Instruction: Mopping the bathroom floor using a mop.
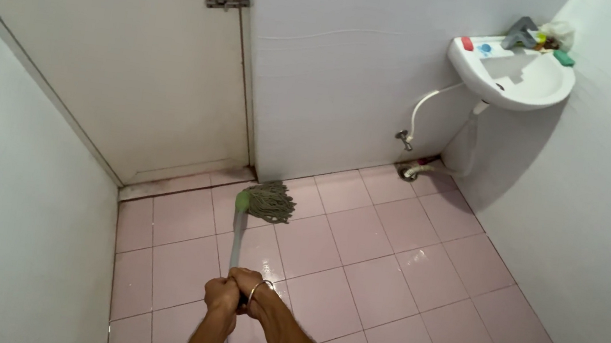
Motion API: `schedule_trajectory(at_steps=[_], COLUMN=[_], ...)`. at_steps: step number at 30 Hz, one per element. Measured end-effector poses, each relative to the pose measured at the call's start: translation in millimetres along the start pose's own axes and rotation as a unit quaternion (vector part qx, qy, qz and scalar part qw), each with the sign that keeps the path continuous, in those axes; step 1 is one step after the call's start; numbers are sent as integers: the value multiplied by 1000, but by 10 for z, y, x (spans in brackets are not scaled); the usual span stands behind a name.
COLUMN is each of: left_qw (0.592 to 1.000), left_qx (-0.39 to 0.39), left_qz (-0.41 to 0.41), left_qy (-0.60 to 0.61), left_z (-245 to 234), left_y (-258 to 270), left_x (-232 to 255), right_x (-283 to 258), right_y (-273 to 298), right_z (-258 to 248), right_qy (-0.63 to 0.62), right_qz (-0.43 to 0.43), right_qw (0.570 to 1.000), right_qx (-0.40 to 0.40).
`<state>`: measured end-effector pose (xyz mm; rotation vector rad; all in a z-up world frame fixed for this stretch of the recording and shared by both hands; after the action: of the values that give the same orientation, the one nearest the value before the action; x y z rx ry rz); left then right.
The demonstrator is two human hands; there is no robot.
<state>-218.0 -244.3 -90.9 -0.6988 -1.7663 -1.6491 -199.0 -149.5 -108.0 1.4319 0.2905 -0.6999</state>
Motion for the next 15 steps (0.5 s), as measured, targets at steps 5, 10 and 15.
schedule_trajectory(at_steps=[5, 10, 15], left_qw=[1000, 1000, 999], left_qx=[2, 14, 6], left_qz=[12, -6, 2], left_qy=[16, 26, 38], left_z=[-200, -500, -793], left_y=[-159, -100, -287], left_x=[20, 102, 115], right_x=[-76, -74, -33], right_y=[48, 93, -116], right_z=[231, 539, 856], right_qy=[26, 31, 35], right_qz=[-3, 6, -17], right_qw=[1000, 999, 999], right_qx=[-8, -11, -35])
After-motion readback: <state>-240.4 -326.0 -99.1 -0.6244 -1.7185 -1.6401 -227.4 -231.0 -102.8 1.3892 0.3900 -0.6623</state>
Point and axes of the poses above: each hand's wrist, its own y-axis away from the middle knuckle, its own z-axis out of the palm, x = y × z, the point moved 10 cm from there along -y, towards the middle knuckle, and after that the axes turned 7 degrees about y, right-handed, at the moved point
